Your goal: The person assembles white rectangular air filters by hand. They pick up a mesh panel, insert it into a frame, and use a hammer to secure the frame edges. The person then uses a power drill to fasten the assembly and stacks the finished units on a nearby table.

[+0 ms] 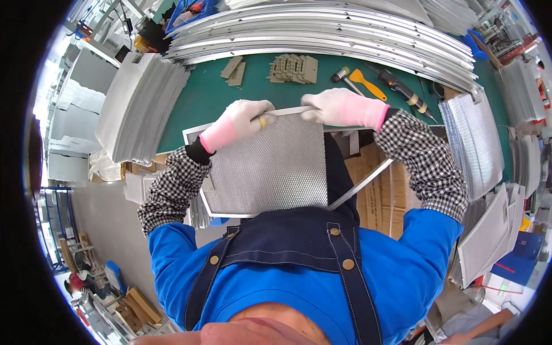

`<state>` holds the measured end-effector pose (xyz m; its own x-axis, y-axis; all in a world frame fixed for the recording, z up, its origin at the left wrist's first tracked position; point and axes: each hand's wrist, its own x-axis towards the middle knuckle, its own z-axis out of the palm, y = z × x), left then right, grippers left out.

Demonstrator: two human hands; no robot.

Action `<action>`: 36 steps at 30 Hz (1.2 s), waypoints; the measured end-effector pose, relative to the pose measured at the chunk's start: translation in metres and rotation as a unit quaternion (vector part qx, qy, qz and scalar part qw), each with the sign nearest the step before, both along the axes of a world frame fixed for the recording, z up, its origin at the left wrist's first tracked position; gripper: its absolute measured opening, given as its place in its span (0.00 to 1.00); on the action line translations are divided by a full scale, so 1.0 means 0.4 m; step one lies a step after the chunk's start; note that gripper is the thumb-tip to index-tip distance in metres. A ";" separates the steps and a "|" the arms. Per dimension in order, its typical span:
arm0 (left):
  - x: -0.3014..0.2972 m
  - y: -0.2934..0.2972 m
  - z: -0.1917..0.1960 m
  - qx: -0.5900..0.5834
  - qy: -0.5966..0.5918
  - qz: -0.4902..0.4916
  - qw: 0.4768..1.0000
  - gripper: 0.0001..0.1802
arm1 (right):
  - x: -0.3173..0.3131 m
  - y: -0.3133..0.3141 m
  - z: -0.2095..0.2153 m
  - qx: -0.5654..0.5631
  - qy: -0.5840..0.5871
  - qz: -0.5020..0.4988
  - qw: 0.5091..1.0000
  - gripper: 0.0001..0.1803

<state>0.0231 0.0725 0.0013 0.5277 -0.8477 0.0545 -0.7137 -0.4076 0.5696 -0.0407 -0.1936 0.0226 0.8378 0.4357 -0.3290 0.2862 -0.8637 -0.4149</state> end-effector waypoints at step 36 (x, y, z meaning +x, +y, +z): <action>0.123 0.030 -0.125 0.175 0.124 -0.003 0.977 0.24 | 0.127 -0.292 -0.202 -0.328 -0.093 -0.261 0.903 0.16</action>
<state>0.0722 0.0844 -0.0488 0.4823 -0.7954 -0.3671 -0.5752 -0.6036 0.5521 0.0102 -0.3104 -0.0580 0.9405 -0.2711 -0.2047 -0.2181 -0.9439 0.2480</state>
